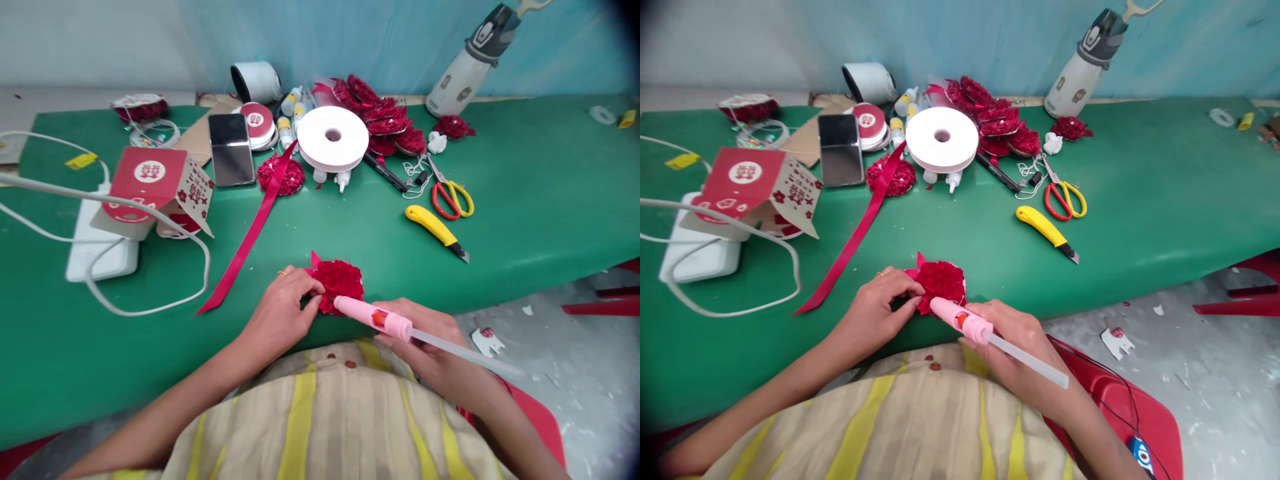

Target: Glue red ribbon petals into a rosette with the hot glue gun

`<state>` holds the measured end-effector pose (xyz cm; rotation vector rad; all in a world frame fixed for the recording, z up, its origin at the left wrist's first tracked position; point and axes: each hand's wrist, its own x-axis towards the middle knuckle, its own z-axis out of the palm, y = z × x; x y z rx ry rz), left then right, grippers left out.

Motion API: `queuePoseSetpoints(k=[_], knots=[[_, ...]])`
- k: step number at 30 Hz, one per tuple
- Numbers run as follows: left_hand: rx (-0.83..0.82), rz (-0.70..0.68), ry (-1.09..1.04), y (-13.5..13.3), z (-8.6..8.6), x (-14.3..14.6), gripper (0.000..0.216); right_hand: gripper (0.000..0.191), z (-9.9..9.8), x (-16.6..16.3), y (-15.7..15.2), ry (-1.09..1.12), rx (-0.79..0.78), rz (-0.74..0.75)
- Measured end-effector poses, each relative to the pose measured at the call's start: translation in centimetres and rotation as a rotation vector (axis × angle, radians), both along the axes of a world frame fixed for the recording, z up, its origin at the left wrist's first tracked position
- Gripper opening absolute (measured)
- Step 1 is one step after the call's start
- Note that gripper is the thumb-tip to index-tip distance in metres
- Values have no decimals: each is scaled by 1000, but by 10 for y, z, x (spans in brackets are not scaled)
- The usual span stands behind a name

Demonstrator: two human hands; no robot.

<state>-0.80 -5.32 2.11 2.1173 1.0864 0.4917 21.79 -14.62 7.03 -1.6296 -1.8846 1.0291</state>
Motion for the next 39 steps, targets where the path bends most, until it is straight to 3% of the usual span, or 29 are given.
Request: queuePoseSetpoints(k=[12, 30, 39], knots=[[-10, 18, 13, -1, 0, 2, 13, 24, 1, -2, 3, 21, -33, 36], [-25, 26, 69, -3, 2, 4, 13, 16, -5, -1, -3, 28, -1, -102], [-37, 34, 76, -3, 3, 5, 13, 22, -5, -5, -1, 9, 25, -23]])
